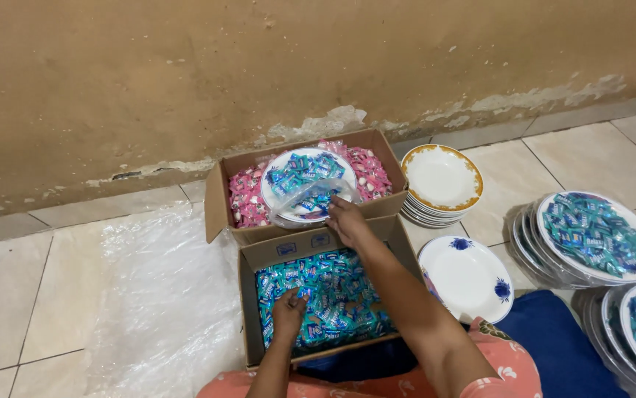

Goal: Pack small packets and plates into a cardboard box while sitting on the floor.

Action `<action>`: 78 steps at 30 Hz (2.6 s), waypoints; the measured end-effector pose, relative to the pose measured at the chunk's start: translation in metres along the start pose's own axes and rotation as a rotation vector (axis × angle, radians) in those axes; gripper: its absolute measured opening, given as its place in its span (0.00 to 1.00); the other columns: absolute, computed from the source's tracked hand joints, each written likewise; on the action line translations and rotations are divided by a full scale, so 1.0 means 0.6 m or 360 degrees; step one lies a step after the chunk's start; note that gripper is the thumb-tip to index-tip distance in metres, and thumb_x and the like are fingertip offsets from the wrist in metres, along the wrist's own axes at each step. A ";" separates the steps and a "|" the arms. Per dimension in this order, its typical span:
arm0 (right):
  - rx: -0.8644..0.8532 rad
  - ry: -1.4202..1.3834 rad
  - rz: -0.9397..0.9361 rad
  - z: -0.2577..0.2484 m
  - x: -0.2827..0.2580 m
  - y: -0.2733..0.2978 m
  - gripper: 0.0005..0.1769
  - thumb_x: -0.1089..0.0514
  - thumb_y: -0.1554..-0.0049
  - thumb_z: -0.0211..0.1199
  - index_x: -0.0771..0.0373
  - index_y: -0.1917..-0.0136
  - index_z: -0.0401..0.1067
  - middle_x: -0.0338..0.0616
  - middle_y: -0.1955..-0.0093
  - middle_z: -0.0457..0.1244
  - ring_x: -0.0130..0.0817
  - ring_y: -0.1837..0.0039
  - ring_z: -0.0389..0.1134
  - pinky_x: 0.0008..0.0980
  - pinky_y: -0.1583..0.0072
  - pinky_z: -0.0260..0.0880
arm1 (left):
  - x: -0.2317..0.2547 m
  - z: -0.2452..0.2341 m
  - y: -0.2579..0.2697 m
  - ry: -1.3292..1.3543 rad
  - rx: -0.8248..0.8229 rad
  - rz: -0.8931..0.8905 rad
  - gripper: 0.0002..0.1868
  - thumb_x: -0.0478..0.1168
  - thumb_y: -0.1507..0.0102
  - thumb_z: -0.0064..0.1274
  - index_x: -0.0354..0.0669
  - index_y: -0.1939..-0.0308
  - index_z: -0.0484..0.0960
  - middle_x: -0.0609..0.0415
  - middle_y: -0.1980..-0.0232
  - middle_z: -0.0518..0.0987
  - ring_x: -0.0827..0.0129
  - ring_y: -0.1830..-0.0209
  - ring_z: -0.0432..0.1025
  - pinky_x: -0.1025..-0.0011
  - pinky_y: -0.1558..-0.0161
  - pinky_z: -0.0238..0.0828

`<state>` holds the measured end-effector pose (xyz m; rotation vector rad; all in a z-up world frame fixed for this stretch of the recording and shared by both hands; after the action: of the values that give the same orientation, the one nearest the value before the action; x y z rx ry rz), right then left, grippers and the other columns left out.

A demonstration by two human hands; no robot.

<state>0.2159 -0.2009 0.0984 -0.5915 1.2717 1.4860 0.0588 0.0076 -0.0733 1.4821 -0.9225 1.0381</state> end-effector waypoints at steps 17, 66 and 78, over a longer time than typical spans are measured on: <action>-0.0333 0.0895 -0.0109 -0.141 0.155 0.076 0.25 0.49 0.43 0.65 0.58 0.34 0.76 0.44 0.38 0.72 0.40 0.37 0.73 0.38 0.42 0.74 | 0.296 0.146 -0.138 0.1114 -0.0295 -0.0196 0.54 0.45 0.38 0.56 0.41 0.19 0.35 0.50 0.19 0.60 0.63 0.23 0.61 0.61 0.27 0.59; -0.0291 -0.0058 0.0000 -0.311 0.187 0.161 0.45 0.76 0.48 0.61 0.58 0.20 0.56 0.60 0.22 0.49 0.45 0.22 0.52 0.34 0.46 0.68 | -0.018 0.009 0.047 -0.1821 -0.1261 -0.0088 0.15 0.46 0.40 0.64 0.53 0.50 0.87 0.56 0.45 0.83 0.61 0.46 0.76 0.67 0.50 0.74; -0.0042 -0.0098 -0.0022 -0.311 0.179 0.171 0.38 0.65 0.44 0.66 0.61 0.22 0.58 0.35 0.62 0.55 0.40 0.52 0.74 0.30 0.56 0.76 | 0.006 0.011 0.068 -0.1905 -0.1230 -0.0208 0.28 0.53 0.37 0.59 0.48 0.35 0.77 0.47 0.33 0.74 0.54 0.34 0.69 0.62 0.42 0.72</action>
<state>0.0406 -0.3194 -0.0117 -0.5662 1.2003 1.5006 0.0229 -0.0052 -0.0573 1.3531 -1.7385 -0.4502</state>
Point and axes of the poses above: each hand's wrist, its own y-axis away from the middle knuckle, its own z-axis out of the palm, x = y × z, the point moved 4 cm from there along -y, towards the middle knuckle
